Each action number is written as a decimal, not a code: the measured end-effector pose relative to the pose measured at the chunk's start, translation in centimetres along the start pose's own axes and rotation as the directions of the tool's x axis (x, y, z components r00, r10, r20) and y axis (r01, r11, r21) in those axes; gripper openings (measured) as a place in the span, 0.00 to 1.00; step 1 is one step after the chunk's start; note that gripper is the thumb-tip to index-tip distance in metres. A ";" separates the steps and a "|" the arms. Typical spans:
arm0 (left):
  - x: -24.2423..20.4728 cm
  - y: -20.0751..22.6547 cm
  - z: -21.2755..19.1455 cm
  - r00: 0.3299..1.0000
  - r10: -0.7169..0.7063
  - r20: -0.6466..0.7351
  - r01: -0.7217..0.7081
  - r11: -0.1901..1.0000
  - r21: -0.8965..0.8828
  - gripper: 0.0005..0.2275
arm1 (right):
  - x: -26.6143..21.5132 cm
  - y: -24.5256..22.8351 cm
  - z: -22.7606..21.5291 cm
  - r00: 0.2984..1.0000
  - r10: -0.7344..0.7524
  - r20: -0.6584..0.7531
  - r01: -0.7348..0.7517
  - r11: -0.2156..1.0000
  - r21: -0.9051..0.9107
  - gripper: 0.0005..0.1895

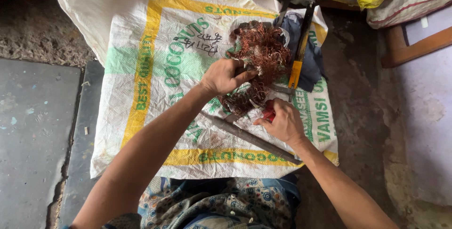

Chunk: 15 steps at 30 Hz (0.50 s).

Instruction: The person strips copper wire from an electrical component by hand and using pliers, pulling the wire away to separate it.

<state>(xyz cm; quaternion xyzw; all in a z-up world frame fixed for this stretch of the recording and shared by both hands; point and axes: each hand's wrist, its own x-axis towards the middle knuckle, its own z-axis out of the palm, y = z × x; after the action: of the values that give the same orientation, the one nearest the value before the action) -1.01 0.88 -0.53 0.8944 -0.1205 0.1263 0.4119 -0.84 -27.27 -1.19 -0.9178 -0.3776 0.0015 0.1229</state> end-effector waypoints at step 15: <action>-0.1 8.8 -0.9 0.864 -0.503 0.000 0.478 0.821 0.311 0.29 | 4.2 -7.2 -8.4 0.687 0.391 0.613 -0.371 0.914 -0.166 0.07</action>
<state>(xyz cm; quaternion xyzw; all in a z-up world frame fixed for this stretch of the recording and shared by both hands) -4.01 -3.94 6.24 0.9516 0.1176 -0.0040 0.2841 -2.03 -21.35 8.92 -0.9224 -0.1978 0.3306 -0.0279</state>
